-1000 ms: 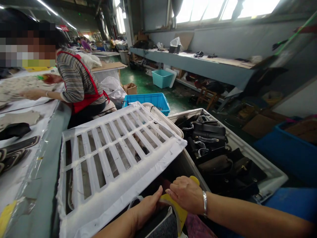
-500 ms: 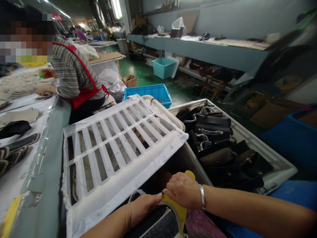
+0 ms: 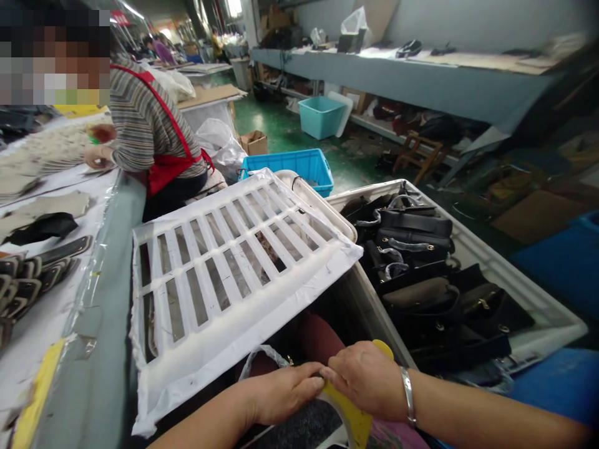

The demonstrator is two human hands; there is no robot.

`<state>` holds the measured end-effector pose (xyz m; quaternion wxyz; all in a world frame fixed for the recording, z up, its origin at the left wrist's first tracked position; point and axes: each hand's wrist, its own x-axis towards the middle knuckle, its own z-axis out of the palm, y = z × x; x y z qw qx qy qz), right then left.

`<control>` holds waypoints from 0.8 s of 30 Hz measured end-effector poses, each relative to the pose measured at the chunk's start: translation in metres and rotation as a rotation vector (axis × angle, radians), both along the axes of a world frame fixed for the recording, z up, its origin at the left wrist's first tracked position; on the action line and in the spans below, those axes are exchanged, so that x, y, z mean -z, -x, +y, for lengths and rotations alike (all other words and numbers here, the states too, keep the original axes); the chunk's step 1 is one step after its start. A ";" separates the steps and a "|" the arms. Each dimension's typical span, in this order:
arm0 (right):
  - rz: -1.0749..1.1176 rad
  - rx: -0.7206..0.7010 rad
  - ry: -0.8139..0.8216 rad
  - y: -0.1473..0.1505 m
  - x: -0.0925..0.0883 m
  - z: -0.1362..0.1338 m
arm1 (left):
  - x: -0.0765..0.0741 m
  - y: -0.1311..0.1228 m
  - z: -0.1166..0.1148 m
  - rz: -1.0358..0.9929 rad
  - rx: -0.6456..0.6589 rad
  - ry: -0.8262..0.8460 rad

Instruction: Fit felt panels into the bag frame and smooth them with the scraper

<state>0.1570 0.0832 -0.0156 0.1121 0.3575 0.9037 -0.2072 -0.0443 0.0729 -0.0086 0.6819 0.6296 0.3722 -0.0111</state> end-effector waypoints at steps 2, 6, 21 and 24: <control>-0.027 0.006 0.006 -0.001 -0.006 -0.003 | -0.007 0.001 -0.002 0.175 0.012 -0.052; -0.054 0.062 0.122 -0.006 -0.023 0.005 | -0.021 0.009 -0.001 0.268 0.089 -0.054; 0.624 0.591 1.410 -0.085 0.003 -0.022 | -0.033 -0.021 -0.045 0.487 -0.146 -0.440; 0.619 0.455 1.509 -0.090 0.011 -0.030 | -0.025 -0.037 -0.058 0.658 -0.132 -0.580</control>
